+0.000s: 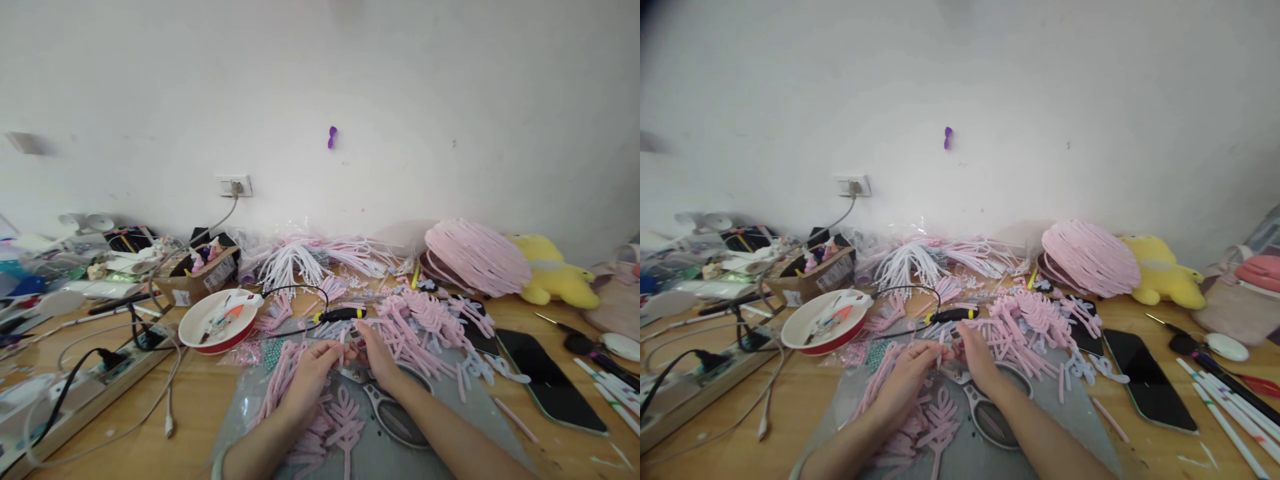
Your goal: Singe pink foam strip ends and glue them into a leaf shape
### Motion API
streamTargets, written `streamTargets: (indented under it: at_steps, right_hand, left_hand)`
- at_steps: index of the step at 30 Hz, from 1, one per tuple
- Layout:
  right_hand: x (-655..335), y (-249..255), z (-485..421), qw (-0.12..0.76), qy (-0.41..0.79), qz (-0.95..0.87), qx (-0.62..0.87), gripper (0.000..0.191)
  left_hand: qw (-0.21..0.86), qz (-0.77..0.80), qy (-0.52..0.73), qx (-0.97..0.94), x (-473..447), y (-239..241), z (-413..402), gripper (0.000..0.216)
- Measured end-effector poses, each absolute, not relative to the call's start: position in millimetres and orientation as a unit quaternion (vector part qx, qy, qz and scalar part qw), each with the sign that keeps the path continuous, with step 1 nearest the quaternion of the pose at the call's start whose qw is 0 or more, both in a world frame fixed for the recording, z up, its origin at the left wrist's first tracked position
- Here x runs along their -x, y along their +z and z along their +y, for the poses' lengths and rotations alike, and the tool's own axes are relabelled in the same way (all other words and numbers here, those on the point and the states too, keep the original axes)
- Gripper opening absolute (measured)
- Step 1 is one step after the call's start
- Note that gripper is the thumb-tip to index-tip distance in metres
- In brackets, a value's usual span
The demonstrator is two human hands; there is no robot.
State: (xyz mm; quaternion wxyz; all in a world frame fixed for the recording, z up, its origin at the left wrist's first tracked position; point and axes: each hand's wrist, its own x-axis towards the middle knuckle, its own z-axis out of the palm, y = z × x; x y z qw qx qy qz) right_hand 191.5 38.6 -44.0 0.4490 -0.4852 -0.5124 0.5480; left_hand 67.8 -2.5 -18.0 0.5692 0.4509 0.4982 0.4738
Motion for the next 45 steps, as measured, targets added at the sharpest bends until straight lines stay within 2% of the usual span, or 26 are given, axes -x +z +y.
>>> streamTargets:
  at_steps: [12,18,27,38,42,45]
  right_hand:
    - [-195,-49,44,0.429,0.461,-0.593,0.502,0.043]
    - [-191,-53,43,0.419,0.508,-0.558,0.506,0.045]
    - [-189,-53,45,0.419,0.534,-0.548,0.489,0.038]
    - [-192,-44,41,0.433,0.463,-0.595,0.494,0.040]
    - [-192,-44,42,0.469,0.427,-0.580,0.512,0.041]
    - [-192,-45,42,0.481,0.460,-0.551,0.502,0.045]
  left_hand:
    - [0.573,0.496,0.461,-0.462,-70,-10,-7,0.023]
    - [0.583,0.489,0.443,-0.474,-70,-10,-7,0.025]
    - [0.586,0.480,0.448,-0.474,-70,-9,-7,0.026]
    - [0.600,0.474,0.459,-0.453,-71,-11,-7,0.024]
    - [0.598,0.480,0.455,-0.454,-71,-10,-8,0.025]
    - [0.590,0.489,0.449,-0.460,-72,-9,-10,0.026]
